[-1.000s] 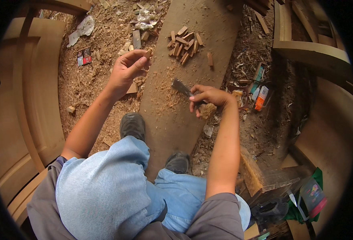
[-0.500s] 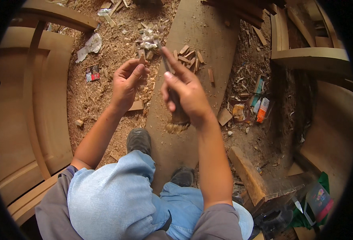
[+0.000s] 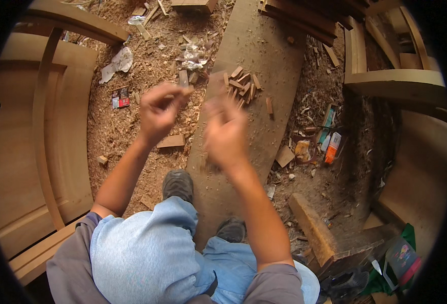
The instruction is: The person sits on the floor and uses a chisel to shave thin slivers from small rectangular wooden blocks. They repeatedly scrape the wood, brush away the resulting shavings with a brush, and place the finished pieces into a pile.
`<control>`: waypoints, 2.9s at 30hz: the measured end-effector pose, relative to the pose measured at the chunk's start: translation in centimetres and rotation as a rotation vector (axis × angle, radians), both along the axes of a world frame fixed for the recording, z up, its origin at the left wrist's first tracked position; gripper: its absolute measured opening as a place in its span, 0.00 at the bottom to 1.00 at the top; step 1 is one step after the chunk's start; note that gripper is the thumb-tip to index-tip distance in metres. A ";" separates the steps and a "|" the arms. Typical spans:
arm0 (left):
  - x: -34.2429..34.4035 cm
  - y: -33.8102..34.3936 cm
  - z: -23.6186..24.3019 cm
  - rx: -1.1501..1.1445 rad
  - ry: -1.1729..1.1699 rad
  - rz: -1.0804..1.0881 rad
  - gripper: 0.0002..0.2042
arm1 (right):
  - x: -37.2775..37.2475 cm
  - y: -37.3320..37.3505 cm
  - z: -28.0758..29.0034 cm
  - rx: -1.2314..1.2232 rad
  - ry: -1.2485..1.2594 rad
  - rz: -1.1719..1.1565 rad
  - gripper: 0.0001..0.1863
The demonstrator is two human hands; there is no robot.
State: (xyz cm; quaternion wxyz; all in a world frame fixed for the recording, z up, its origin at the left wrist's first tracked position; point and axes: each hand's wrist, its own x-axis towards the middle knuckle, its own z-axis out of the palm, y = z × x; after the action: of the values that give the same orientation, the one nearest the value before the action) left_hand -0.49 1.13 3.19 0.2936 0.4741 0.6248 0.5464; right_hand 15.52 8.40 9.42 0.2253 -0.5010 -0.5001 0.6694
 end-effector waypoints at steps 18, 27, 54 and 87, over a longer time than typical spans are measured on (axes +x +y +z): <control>-1.5 -0.2 -0.1 -0.025 -0.561 0.204 0.07 | -0.7 -2.7 -2.1 -0.191 0.312 0.272 0.24; -3.3 0.7 0.9 -0.207 -0.219 0.069 0.07 | -0.5 -3.4 -5.0 0.008 0.307 0.199 0.26; -3.1 0.0 -0.4 -0.166 -0.007 0.125 0.05 | -2.0 -6.3 -4.8 -0.233 0.338 0.039 0.24; -2.8 0.5 -1.7 -0.336 -0.137 0.017 0.15 | -0.8 -4.9 -5.7 -0.229 0.382 0.075 0.25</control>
State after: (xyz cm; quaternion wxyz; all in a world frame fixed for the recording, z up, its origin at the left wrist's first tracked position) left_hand -3.32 1.62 1.51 0.4058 0.3748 0.6900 0.4677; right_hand 14.72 3.55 3.77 0.2327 -0.3683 -0.3874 0.8125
